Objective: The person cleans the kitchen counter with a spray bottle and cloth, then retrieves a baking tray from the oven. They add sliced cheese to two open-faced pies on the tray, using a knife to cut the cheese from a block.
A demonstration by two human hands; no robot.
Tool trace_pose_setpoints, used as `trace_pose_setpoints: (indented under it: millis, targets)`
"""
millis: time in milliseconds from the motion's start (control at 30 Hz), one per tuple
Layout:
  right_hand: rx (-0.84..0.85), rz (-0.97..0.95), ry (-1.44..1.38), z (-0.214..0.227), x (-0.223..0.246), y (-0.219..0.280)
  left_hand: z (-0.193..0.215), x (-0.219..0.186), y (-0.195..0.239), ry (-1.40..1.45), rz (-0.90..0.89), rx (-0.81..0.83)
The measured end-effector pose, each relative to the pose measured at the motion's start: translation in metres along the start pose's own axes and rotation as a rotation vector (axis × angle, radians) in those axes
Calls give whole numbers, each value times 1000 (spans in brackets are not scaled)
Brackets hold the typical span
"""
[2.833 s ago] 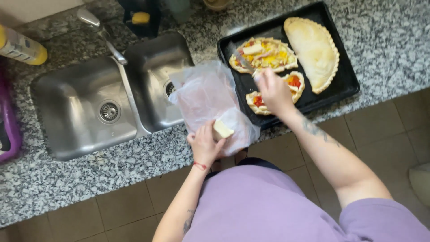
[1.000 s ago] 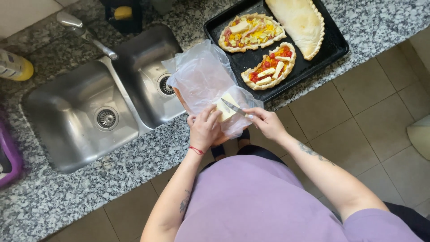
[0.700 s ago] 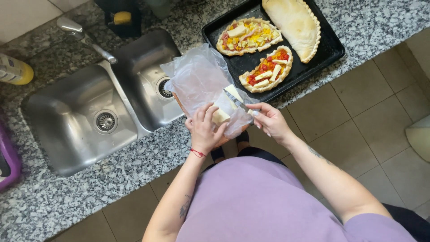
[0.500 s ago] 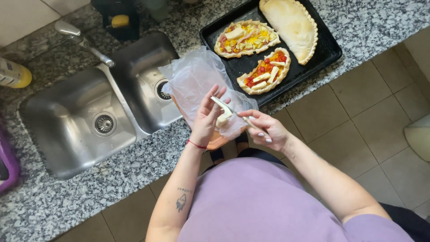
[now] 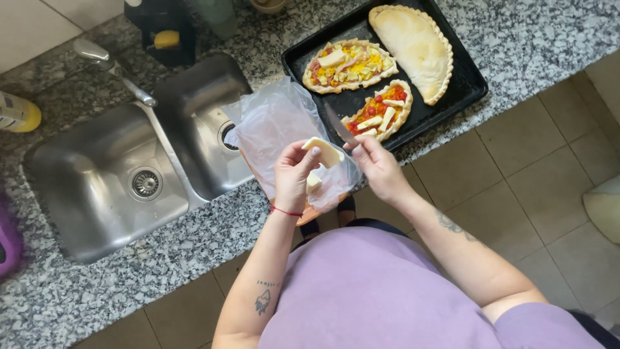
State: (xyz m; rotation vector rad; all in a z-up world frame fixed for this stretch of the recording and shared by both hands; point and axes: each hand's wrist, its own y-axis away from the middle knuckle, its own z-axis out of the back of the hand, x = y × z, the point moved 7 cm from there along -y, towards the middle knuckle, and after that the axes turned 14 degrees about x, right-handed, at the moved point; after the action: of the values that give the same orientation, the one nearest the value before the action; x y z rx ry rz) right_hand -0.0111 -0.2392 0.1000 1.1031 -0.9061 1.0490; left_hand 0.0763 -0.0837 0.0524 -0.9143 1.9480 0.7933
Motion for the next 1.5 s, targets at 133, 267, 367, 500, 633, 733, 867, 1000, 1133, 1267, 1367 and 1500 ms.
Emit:
trace_pose_setpoints:
  millis: [133, 267, 367, 500, 633, 733, 867, 1000, 1133, 1267, 1367, 1500]
  targets:
    - [61, -150, 318, -7, 2, -12, -6, -5, -4, -32, -29, -34]
    - [54, -179, 341, -14, 11, -14, -2, -2, -4, -14, -24, -75]
    - [15, -180, 320, -16, 12, -16, 1, 1, -2, 25, -19, -89]
    - [29, -208, 331, -23, 13, -15, 3, 2, 3, 76, -5, -100]
    - [14, -199, 333, -35, 11, -9, 10, 10, 5, 116, 34, -107]
    - [-24, -180, 361, -43, 25, -2, 15, 8, 10, 77, 55, -95]
    - [-75, -190, 360, -51, 20, 3, 19, 11, 13, 41, 70, -60]
    - [-130, -161, 232, -60, 13, 9, 7, 4, 23, 183, 74, -28]
    - [-135, -108, 164, -67, 0, 13, -13, -19, 39, 414, 74, 14]
    - [-191, -105, 166, -69, 8, 17, -3, 16, 35, 426, 116, 68]
    - [-238, -95, 165, -67, 30, 25, 1, 37, 38, 395, 179, 97]
    - [-297, -146, 293, -53, 22, 31, -16, 19, 38, 390, 127, 237]
